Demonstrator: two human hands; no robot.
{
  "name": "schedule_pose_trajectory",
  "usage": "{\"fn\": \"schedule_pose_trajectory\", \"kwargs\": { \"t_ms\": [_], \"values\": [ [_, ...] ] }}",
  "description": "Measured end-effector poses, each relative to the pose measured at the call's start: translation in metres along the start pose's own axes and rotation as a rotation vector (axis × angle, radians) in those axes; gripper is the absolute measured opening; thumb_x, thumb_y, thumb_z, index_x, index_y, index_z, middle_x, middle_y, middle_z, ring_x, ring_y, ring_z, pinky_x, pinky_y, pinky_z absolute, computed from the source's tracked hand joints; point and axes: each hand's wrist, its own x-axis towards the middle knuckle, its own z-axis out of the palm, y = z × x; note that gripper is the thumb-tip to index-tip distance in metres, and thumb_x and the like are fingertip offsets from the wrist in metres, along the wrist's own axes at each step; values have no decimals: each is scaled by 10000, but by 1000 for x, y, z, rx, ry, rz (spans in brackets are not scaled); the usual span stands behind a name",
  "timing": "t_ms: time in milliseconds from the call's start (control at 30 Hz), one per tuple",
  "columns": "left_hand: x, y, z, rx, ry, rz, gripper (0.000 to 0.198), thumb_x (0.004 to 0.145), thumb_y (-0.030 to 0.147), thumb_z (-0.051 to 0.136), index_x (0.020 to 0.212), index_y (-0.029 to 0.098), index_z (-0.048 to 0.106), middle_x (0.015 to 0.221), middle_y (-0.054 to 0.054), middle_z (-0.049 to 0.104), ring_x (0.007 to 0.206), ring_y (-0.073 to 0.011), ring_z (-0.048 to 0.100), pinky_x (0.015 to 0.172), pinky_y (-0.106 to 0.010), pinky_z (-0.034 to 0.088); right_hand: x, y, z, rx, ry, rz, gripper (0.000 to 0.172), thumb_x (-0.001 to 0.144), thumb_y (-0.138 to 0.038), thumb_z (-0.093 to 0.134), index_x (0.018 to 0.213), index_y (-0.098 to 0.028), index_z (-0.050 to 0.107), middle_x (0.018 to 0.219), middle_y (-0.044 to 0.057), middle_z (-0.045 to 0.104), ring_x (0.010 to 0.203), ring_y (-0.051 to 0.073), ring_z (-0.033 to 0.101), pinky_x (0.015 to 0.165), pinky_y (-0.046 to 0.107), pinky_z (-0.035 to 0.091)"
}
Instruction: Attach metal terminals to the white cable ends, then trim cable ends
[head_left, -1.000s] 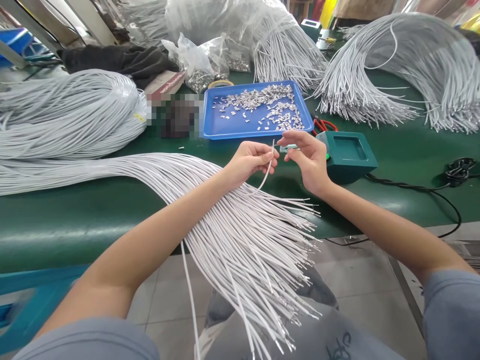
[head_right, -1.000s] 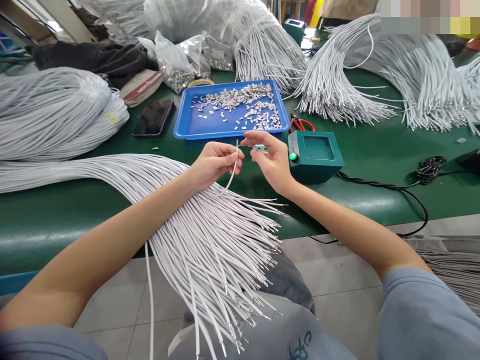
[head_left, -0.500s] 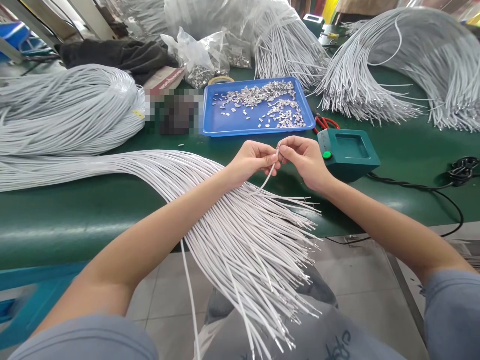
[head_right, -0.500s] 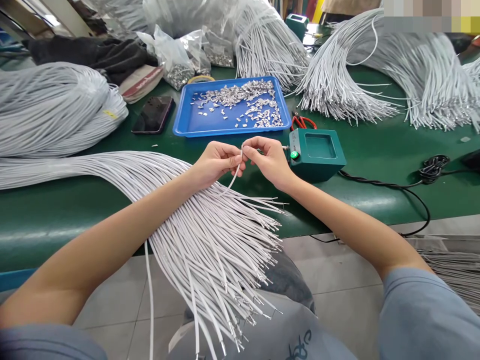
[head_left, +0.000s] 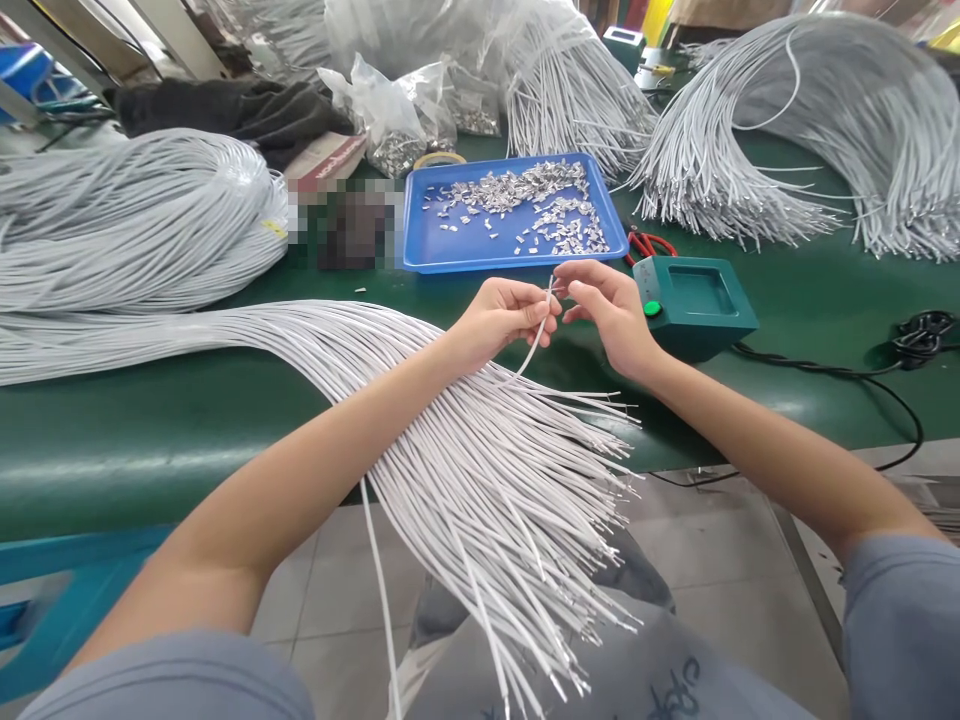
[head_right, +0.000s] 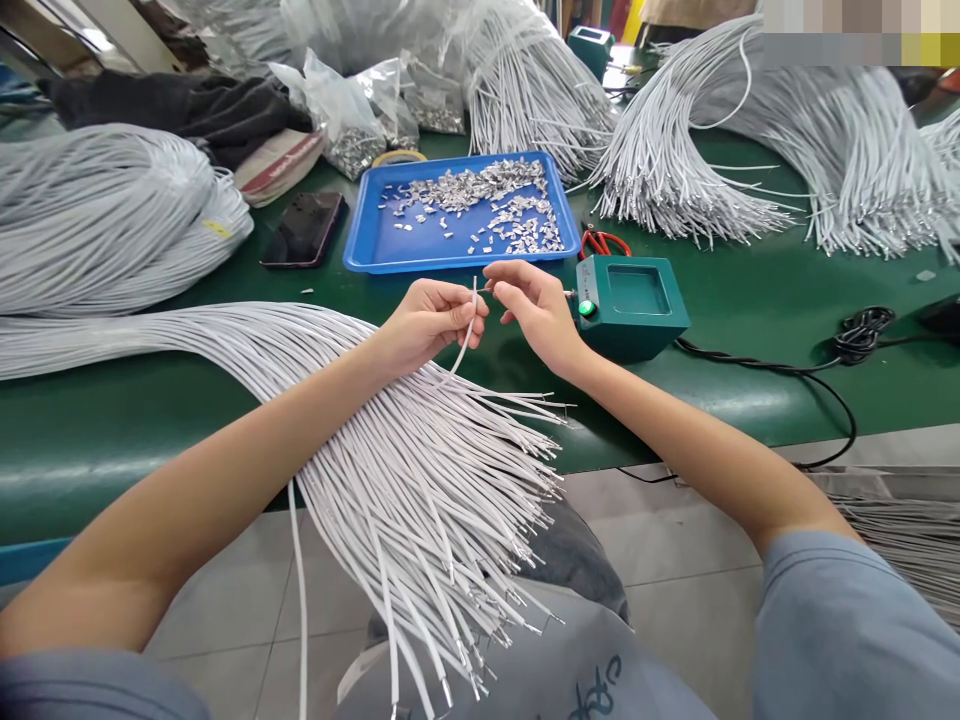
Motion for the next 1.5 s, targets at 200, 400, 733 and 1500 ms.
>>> {"fn": "schedule_pose_trajectory", "kwargs": {
  "t_ms": [200,400,733,1500],
  "values": [
    [0,0,1,-16,-23,-26,452,609,488,875,757,101,694,635,-21,668,533,-92,627,505,-184,483,-4,-3,1,26,-73,-49,157,820,-362,612,802,-234,701,927,9,667,778,118,616,625,254,521],
    [0,1,2,-4,9,-30,461,582,490,885,733,102,687,638,-24,676,536,-93,632,521,-189,510,-5,-5,1,-29,-52,-101,205,837,-382,593,758,-223,698,907,16,665,772,119,609,620,262,517],
    [0,1,4,42,100,-16,454,538,471,904,706,105,695,613,-8,674,532,-96,650,525,-185,539,-6,-3,3,-144,-8,-198,117,766,-332,702,765,-215,697,840,14,654,786,132,615,548,237,484],
    [-1,1,4,1,4,-63,449,558,472,897,696,99,689,604,-17,677,503,-91,636,481,-170,510,-4,-1,-4,-349,-58,-297,172,849,-258,578,978,-229,688,977,29,661,912,154,620,601,249,504]
  ]
}}
